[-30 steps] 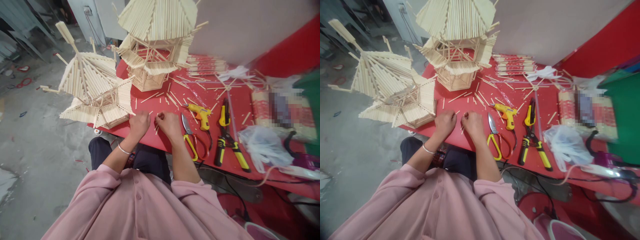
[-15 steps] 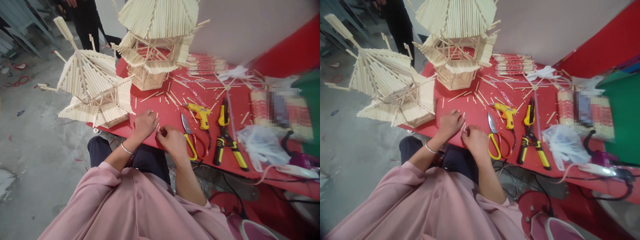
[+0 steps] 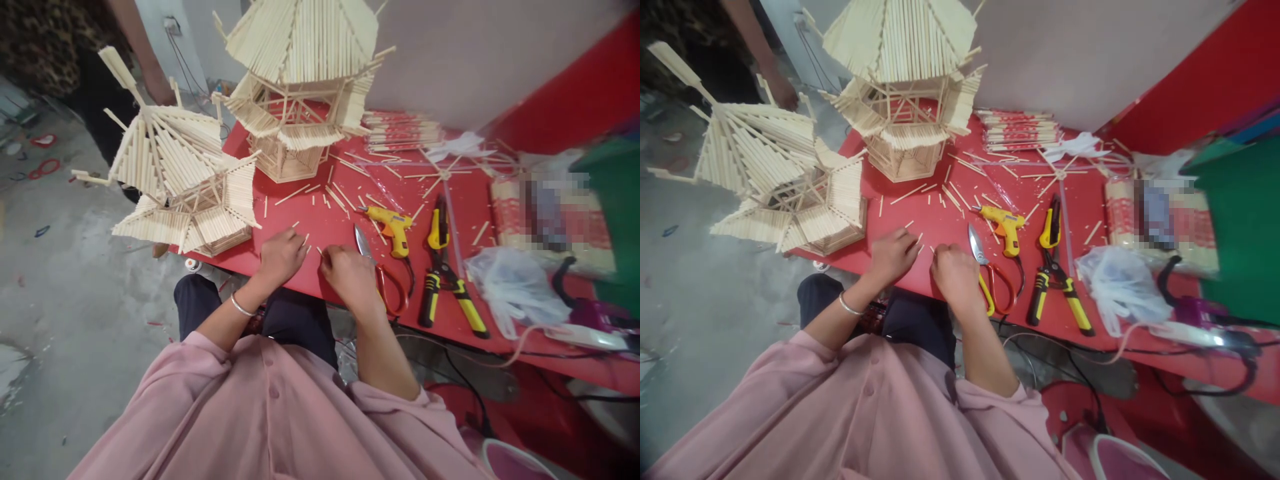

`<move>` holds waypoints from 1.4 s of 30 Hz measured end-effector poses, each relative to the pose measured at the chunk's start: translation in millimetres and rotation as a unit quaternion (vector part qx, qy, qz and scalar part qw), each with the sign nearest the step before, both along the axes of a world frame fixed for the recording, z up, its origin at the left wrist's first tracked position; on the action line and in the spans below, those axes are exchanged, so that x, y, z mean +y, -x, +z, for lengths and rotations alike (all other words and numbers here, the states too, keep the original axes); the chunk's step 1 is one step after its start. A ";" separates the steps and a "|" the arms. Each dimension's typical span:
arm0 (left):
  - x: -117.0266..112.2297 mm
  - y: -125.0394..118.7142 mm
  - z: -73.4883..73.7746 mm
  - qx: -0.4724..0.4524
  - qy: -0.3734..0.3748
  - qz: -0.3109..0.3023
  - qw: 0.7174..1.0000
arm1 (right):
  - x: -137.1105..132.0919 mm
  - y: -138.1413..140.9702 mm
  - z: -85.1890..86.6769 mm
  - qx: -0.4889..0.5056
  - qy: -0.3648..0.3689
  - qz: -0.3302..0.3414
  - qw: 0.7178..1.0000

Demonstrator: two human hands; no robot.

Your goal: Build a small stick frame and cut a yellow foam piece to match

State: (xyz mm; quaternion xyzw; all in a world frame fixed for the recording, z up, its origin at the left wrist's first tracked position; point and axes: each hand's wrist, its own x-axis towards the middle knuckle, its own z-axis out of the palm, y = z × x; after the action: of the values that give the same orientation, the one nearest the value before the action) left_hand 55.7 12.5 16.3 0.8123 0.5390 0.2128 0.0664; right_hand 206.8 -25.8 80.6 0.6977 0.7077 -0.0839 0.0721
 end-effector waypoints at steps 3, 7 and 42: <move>-0.9 0.5 -3.8 -0.008 -0.009 -0.001 1.000 | 13.9 -10.0 -1.5 0.024 -0.017 0.020 0.999; -5.8 1.4 -7.6 -0.023 -0.045 0.008 0.999 | 42.1 -10.7 6.1 0.099 -0.041 0.050 0.993; -37.0 10.1 8.2 0.082 0.057 -0.023 0.995 | 73.3 4.3 -10.3 0.136 0.003 0.087 0.987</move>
State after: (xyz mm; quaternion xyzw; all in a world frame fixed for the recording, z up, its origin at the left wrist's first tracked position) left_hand 45.6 -24.5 24.5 0.8340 0.5351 0.1129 0.0731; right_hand 202.5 47.6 70.3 0.6153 0.7688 -0.1739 -0.0156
